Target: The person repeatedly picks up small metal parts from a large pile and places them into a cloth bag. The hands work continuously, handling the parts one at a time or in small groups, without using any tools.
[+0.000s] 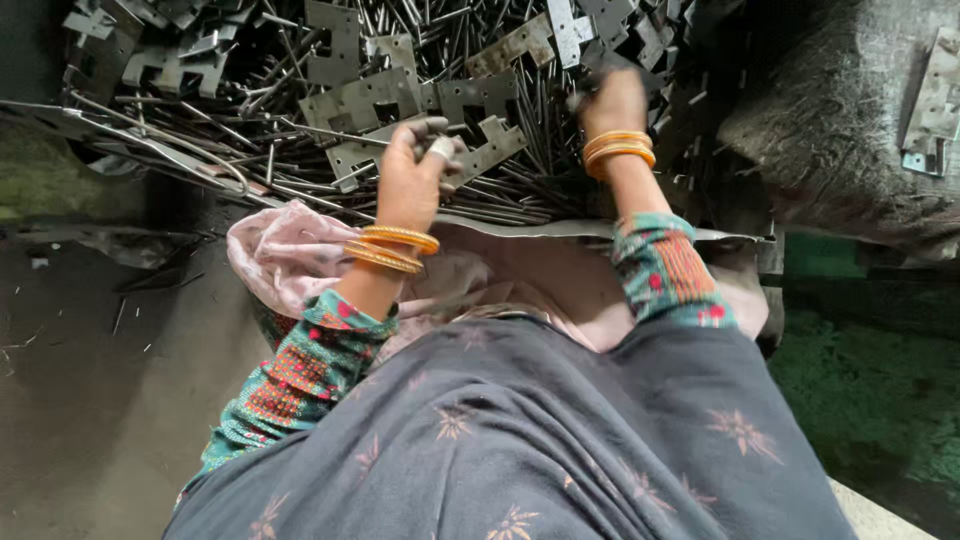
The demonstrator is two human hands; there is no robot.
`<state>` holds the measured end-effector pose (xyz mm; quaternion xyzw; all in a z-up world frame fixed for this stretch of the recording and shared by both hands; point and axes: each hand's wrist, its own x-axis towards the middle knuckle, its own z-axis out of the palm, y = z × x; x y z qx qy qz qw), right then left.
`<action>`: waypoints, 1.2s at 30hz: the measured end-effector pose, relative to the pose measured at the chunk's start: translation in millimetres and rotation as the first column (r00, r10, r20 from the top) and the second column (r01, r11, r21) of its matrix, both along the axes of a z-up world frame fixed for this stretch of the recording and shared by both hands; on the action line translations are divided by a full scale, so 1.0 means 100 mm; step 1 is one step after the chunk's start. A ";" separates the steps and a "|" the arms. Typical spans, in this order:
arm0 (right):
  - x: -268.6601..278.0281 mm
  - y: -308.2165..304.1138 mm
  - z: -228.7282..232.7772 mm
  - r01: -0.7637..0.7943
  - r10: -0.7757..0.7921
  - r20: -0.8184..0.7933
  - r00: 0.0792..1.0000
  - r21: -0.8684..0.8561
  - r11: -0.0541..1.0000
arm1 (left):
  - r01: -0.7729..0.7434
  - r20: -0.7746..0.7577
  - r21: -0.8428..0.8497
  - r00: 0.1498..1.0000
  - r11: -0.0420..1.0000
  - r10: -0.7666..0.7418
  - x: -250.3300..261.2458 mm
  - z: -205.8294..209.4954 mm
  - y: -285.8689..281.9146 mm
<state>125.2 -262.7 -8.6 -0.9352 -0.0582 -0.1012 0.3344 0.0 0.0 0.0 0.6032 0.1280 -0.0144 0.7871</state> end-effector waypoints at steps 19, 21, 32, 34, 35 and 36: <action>-0.61 -0.91 -0.55 0.483 -0.044 -0.507 0.861 0.842 -0.240 | -0.428 0.418 0.895 0.705 0.126 -0.573 1.88 -0.50 -1.75; -0.61 -0.74 -0.71 0.518 -0.013 -0.543 0.840 0.807 -0.285 | -0.244 0.432 0.888 0.737 0.390 -0.520 1.70 -0.31 -1.52; -0.81 -0.19 -0.21 0.378 0.461 -0.312 0.830 0.924 -0.055 | 0.254 0.128 0.937 0.393 0.241 -0.911 1.04 1.23 -0.79; -0.91 -0.03 0.05 0.436 0.467 -0.331 0.820 0.890 -0.133 | 0.331 0.139 0.904 0.367 0.269 -0.920 1.11 1.04 -1.06; -0.96 0.04 0.15 0.439 0.460 -0.338 0.821 0.889 -0.131 | 0.385 0.170 0.869 0.356 0.310 -0.919 1.16 0.94 -1.16; -1.01 0.10 0.22 0.442 0.454 -0.344 0.822 0.888 -0.129 | 0.367 0.156 0.876 0.398 0.313 -0.904 1.20 0.85 -1.22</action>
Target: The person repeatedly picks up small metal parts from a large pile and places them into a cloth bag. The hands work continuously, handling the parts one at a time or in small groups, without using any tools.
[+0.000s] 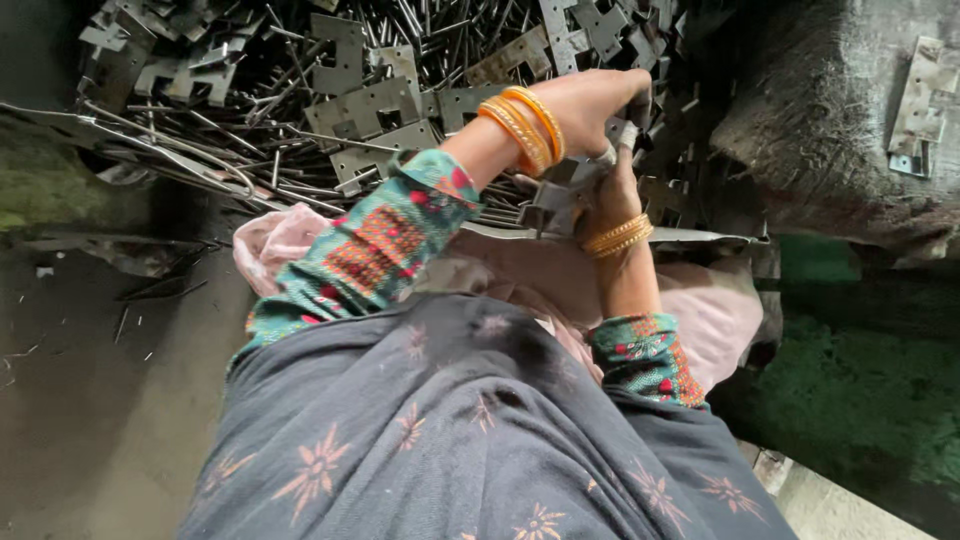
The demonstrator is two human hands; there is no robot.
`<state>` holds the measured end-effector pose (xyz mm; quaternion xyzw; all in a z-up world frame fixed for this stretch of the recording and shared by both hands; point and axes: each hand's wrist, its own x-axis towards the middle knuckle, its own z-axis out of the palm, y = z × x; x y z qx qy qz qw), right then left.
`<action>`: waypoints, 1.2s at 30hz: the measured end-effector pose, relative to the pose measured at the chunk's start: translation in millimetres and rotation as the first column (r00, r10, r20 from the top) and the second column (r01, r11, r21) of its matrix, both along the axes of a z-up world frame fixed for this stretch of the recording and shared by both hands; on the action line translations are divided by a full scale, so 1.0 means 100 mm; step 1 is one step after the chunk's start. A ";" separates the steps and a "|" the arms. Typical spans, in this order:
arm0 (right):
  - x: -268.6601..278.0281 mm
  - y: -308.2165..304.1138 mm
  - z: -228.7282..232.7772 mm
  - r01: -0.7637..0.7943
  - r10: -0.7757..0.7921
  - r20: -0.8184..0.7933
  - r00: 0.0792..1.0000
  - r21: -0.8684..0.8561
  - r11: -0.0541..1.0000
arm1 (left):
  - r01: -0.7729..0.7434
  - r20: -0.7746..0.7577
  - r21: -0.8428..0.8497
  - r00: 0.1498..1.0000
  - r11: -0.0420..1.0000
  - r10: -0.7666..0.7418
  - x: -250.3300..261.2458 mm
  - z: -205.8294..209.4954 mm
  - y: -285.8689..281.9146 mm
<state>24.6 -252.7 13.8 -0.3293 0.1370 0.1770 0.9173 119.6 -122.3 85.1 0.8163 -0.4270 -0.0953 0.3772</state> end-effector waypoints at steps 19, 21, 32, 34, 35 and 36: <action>-0.10 0.12 0.40 0.425 0.828 0.355 0.434 -0.891 0.159 | -0.333 -0.129 0.180 0.925 0.926 0.357 -1.09 -0.23 1.27; -0.17 0.02 0.43 0.226 0.769 0.245 0.590 -0.965 0.134 | -0.145 -0.206 0.291 0.956 0.945 0.211 -0.89 -0.24 1.17; 0.17 -1.97 0.25 0.620 -0.282 0.585 0.760 -0.784 0.045 | -0.640 0.412 0.377 0.764 0.670 0.497 -0.48 -0.30 2.26; 0.42 -2.64 0.13 0.707 -0.040 0.744 0.667 -0.650 -0.279 | -0.734 0.407 0.230 0.669 0.639 0.622 -0.66 0.01 2.33; 0.61 -2.96 0.06 0.675 -0.042 0.753 0.657 -0.612 -0.412 | -0.794 0.403 0.074 0.578 0.604 0.710 -0.71 0.18 2.29; 0.75 -3.22 -0.09 0.632 -0.095 0.724 0.684 -0.652 -0.419 | -0.832 0.380 -0.083 0.482 0.548 0.789 -0.75 0.31 2.18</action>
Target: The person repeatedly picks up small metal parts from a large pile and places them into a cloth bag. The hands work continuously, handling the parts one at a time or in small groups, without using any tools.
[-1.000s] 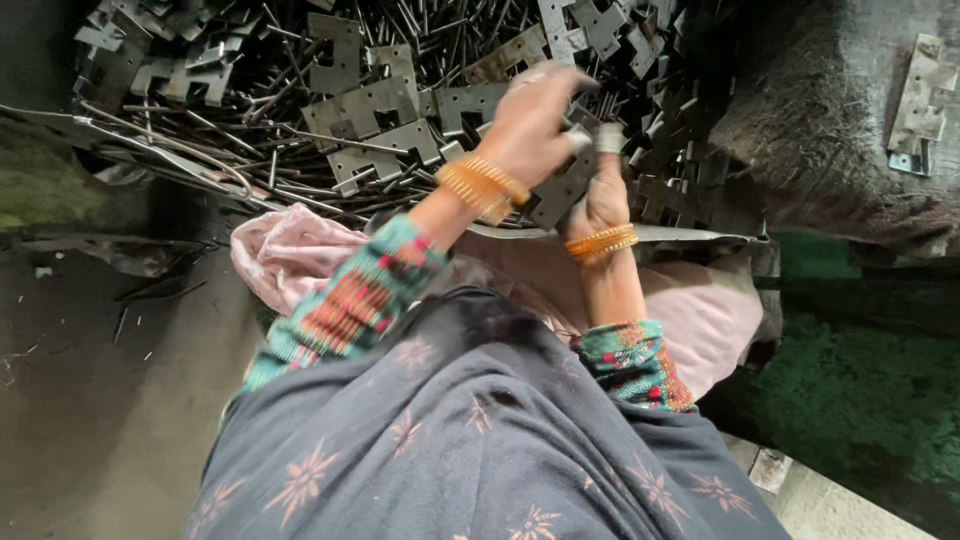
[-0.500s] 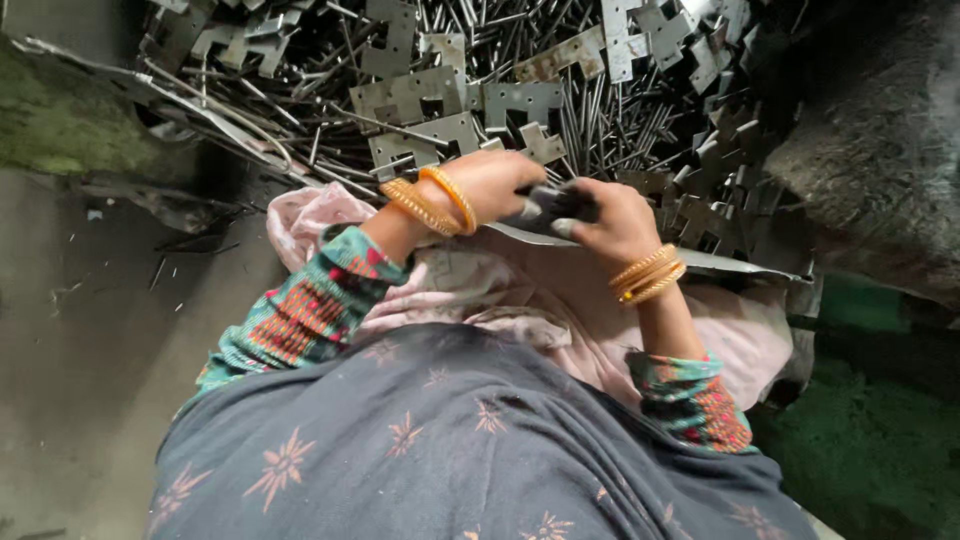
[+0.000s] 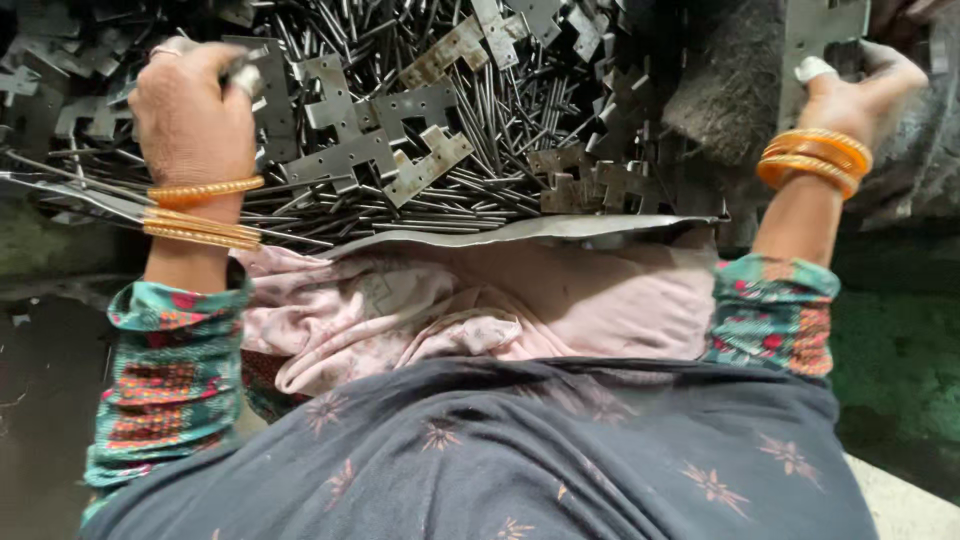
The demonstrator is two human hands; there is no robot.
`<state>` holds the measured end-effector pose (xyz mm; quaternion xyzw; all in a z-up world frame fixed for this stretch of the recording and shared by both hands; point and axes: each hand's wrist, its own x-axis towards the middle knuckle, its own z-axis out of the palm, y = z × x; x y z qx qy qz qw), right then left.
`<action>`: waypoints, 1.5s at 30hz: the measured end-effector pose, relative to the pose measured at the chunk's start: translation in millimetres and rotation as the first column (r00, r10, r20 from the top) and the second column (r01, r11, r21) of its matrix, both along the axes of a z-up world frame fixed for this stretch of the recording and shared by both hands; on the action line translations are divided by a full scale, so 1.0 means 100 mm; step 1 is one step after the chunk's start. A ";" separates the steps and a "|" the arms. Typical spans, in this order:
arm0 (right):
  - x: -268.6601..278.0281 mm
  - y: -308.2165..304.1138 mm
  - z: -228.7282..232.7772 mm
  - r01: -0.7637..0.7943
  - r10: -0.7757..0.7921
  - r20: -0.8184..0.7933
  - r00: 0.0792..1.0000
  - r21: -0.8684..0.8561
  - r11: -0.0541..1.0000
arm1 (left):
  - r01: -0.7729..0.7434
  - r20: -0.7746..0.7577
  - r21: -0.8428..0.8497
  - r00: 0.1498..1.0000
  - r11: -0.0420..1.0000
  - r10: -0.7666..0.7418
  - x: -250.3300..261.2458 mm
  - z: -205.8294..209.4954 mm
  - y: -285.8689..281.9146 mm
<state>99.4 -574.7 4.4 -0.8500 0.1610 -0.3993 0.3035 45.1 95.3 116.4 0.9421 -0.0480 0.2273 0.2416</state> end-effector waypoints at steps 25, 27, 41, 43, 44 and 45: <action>0.30 3.04 -0.53 -0.439 0.239 -0.828 0.507 -0.009 0.898 | -0.199 -0.390 -0.321 0.919 0.926 0.062 0.37 -0.59 -1.00; 0.22 3.14 -0.48 -0.525 0.201 -0.879 0.432 -0.064 0.849 | -0.240 -0.413 -0.250 0.903 0.938 0.121 0.47 -0.74 -1.01; -0.28 2.03 0.95 -0.647 0.539 0.360 0.762 0.474 0.597 | -0.084 -0.353 0.031 0.931 0.996 0.089 1.69 -1.51 -1.87; -0.21 2.11 0.75 -0.793 0.529 0.621 0.578 0.581 0.184 | -0.212 -0.328 -0.214 0.935 0.954 0.134 1.63 -1.36 -1.47; -0.19 2.15 0.64 -0.824 0.466 0.741 0.483 0.565 -0.043 | -0.153 -0.191 -0.292 0.977 0.944 0.100 1.52 -1.30 -1.24; -0.18 2.22 0.52 -0.719 0.401 0.690 0.603 0.687 -0.101 | -0.084 -0.049 -0.359 0.996 0.929 0.071 1.38 -1.25 -1.01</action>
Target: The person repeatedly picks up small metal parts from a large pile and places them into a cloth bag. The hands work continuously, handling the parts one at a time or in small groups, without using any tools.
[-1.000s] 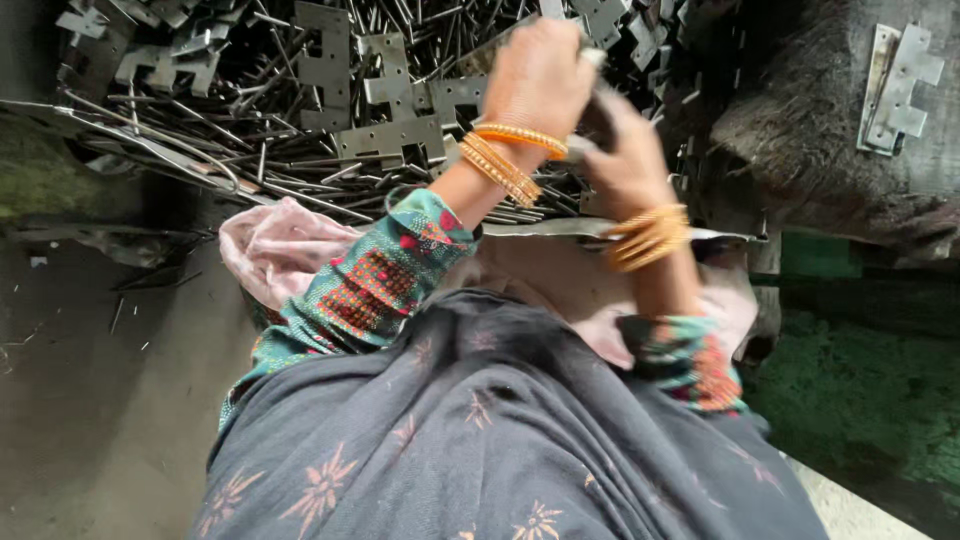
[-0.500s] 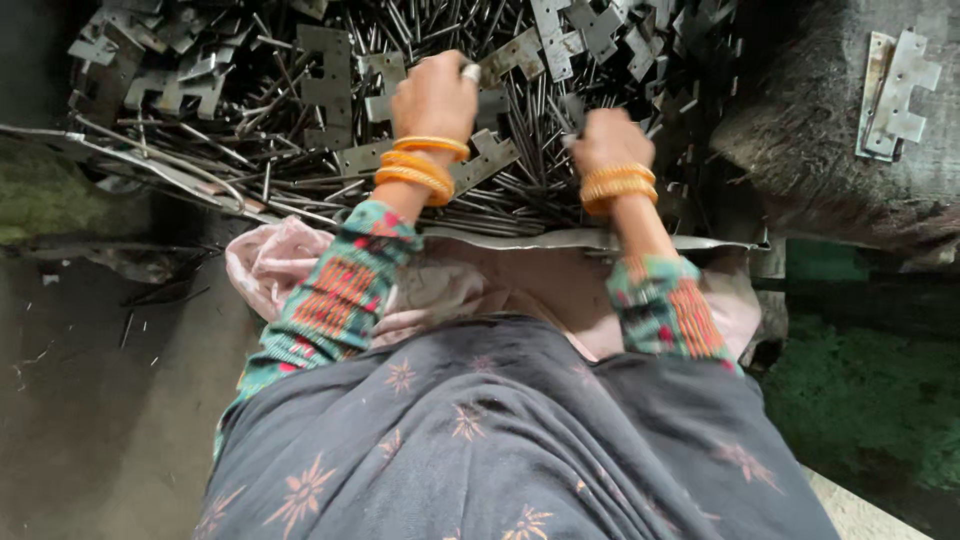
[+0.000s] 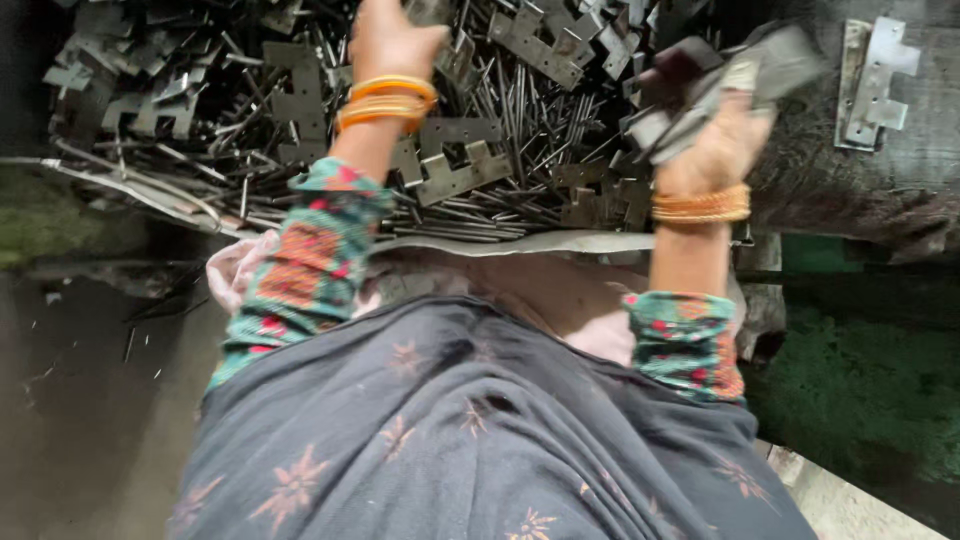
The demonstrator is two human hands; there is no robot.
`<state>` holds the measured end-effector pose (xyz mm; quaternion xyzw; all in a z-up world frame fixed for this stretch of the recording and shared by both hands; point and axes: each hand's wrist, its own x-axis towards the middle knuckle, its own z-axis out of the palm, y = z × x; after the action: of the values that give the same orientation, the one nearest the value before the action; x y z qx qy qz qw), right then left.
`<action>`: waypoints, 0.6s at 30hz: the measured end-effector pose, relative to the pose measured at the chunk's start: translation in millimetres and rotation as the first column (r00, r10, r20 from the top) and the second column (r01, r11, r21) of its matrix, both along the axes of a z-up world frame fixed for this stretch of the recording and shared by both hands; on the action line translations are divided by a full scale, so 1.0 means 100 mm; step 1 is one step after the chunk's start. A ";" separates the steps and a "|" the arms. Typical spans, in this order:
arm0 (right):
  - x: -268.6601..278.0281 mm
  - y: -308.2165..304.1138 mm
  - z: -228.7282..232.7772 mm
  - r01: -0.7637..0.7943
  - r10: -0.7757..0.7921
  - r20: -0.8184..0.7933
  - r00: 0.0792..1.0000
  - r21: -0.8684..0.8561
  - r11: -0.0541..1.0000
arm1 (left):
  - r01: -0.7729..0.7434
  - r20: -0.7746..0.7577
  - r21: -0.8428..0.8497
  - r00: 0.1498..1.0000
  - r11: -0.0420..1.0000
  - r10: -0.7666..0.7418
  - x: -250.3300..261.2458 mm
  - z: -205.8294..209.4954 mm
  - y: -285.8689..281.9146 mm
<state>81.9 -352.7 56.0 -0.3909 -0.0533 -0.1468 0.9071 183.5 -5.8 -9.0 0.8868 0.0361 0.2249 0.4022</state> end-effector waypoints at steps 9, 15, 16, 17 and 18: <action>-0.27 1.18 -0.94 -0.263 0.395 -0.496 0.773 0.316 0.912 | 0.037 -0.232 -0.711 0.930 0.702 -0.284 -1.08 0.16 0.28; -0.58 1.35 -0.74 -0.289 0.512 -0.341 0.788 0.530 0.797 | 0.198 -0.043 -0.455 0.969 0.868 -0.244 -1.83 0.15 -0.65; -0.62 1.38 -0.72 -0.287 0.466 -0.392 0.793 0.434 0.854 | 0.139 -0.003 -0.239 0.990 0.961 -0.144 -1.96 0.16 -0.74; -0.65 1.42 -0.70 -0.285 0.415 -0.437 0.798 0.332 0.899 | 0.057 0.056 -0.014 0.997 0.998 -0.056 -2.03 0.19 -0.79; -0.66 1.49 -0.68 -0.289 0.384 -0.438 0.813 0.270 0.919 | 0.076 -0.104 -0.219 0.989 0.973 -0.101 -2.06 0.23 -0.75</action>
<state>15.6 -203.7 -11.6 -0.3105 0.1202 0.1144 0.9360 -22.3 -80.4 14.3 0.8503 0.0434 0.1502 0.5025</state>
